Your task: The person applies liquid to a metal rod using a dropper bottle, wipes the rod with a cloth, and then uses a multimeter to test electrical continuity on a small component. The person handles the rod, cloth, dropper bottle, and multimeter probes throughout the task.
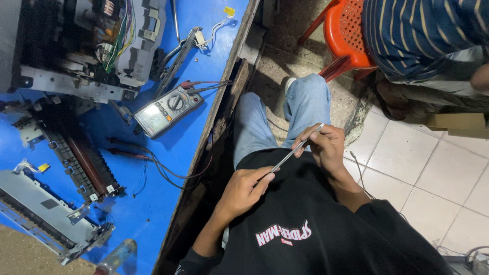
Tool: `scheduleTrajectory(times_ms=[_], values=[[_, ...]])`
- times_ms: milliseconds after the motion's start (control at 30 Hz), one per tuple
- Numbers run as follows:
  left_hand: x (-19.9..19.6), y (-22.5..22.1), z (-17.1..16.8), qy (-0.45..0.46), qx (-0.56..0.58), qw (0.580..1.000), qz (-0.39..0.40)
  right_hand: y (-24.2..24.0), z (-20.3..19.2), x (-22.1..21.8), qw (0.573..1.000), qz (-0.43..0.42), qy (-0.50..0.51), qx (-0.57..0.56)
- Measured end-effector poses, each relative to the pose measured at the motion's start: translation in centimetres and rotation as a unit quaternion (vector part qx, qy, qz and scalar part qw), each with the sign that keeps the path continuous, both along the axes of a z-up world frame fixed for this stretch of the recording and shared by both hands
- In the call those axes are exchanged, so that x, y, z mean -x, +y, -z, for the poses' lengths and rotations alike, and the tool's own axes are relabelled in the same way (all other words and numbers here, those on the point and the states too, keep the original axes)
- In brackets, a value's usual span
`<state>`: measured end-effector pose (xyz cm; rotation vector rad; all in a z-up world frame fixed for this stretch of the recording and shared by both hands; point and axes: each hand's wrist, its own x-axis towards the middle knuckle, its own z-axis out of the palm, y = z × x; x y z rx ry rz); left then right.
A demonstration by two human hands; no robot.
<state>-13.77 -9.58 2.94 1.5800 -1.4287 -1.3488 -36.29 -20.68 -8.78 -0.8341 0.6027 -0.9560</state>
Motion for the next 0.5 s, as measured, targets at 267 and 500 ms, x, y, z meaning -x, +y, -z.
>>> scheduleTrajectory(times_ms=[267, 500], values=[[0.4, -0.2, 0.4, -0.090, 0.091, 0.992, 0.002, 0.9, 0.9, 0.4, 0.997, 0.078, 0.022, 0.017], [0.8, 0.7, 1.3, -0.097, 0.107, 0.990, 0.006, 1.3, 0.7, 1.2, 0.988, 0.142, 0.061, 0.018]])
